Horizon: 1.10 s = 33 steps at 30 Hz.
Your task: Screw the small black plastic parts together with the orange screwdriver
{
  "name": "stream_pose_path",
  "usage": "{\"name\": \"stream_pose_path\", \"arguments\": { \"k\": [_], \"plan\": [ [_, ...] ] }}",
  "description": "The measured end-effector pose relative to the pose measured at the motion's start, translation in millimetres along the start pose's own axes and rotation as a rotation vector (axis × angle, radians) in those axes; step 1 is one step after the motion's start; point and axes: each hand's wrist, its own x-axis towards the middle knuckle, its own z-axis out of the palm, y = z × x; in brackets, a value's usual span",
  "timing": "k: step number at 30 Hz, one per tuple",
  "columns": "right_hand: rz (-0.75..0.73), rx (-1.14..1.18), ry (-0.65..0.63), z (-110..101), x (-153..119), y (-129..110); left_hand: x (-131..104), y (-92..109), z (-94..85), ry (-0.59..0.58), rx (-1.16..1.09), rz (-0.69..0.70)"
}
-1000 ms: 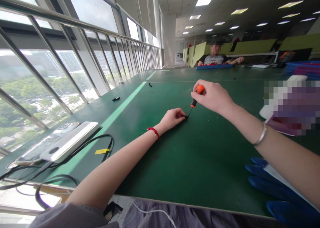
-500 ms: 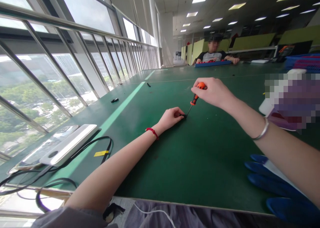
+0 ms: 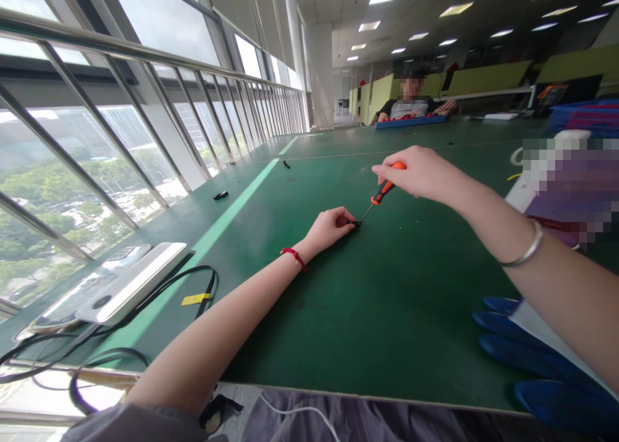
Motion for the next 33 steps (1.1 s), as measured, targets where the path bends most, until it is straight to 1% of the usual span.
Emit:
{"name": "stream_pose_path", "arguments": {
  "k": [2, 5, 11, 15, 21, 25, 29, 33],
  "plan": [
    [-0.007, 0.018, -0.023, -1.4, 0.6, 1.6, 0.1, 0.2, 0.3, 0.001, -0.010, -0.004],
    [-0.059, 0.024, -0.030, -0.7, 1.0, 2.8, 0.3, 0.1, 0.6, 0.000, -0.011, -0.010],
    [-0.091, -0.033, -0.005, -0.2, 0.1, 4.6, 0.6, -1.2, 0.7, 0.000, -0.001, -0.003],
    [-0.134, -0.055, -0.016, -3.6, 1.0, 6.7, 0.5, -0.5, 0.6, 0.001, 0.003, -0.003],
    [-0.132, -0.064, -0.091, -5.2, -1.4, 2.1, 0.0, 0.4, 0.0, 0.001, 0.003, -0.007],
    [-0.154, -0.078, -0.014, -3.8, -4.2, -4.1, -0.2, 0.1, 0.3, 0.003, -0.001, 0.006],
    [-0.172, -0.043, 0.069, -0.7, -5.7, -7.8, -0.1, -0.6, 0.7, 0.012, 0.035, 0.013],
    [-0.217, -0.030, 0.077, 2.6, -5.4, -7.5, 0.2, -0.6, 0.9, 0.013, 0.046, 0.018]
  ]
}}
